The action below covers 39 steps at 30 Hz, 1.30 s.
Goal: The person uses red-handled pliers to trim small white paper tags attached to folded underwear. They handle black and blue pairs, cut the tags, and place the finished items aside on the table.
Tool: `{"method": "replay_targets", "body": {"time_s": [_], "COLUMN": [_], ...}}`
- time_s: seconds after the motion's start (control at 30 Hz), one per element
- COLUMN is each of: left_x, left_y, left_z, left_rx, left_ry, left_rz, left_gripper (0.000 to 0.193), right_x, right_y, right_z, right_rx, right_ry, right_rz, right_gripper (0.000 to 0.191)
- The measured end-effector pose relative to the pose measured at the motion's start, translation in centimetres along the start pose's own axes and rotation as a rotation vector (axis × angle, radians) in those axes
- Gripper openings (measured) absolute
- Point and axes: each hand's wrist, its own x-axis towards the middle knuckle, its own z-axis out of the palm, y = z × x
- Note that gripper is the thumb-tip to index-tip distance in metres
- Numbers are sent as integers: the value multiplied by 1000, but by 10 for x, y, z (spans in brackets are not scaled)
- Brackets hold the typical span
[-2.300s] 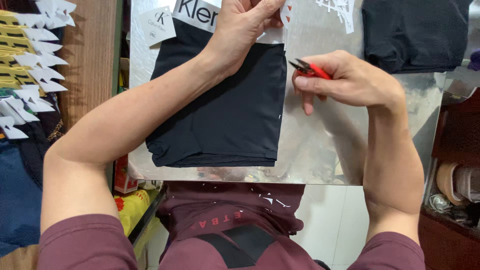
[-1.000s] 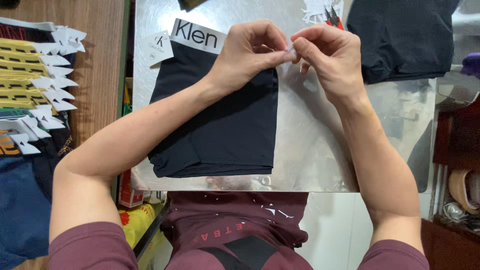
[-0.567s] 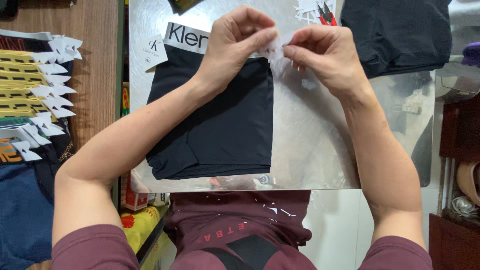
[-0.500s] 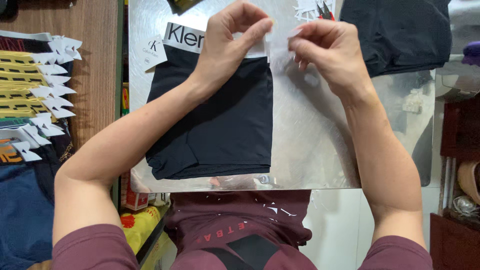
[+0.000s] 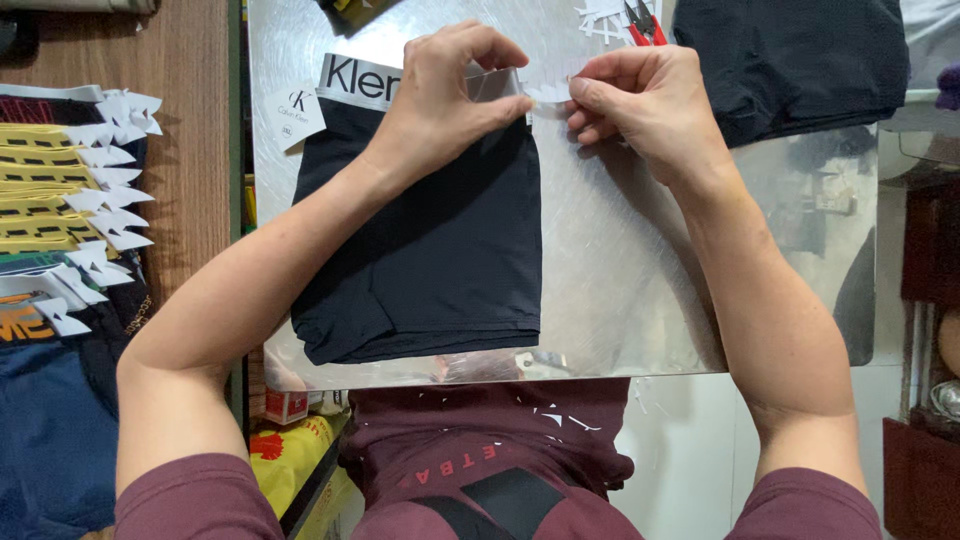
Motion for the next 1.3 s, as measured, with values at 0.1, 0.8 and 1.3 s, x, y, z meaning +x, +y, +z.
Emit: {"method": "replay_targets", "body": {"time_s": [0.1,0.8,1.3], "left_x": [-6,-45,-38], "left_y": [-9,-27,-11], "left_z": [-23,-39,11], "left_rx": [-149,-213,-127], "left_ry": [-34,-13,-75], "left_rz": [-34,-35,-78], "left_gripper": [22,7,14], "right_x": [0,-7,-28], "right_y": [3,14,37], "right_z": [24,85,54], "right_rx": [-46,-210,-213], "right_ry": [-12,0,79], "right_rz": [-10,-65,-96], "right_gripper": [15,17,16]}}
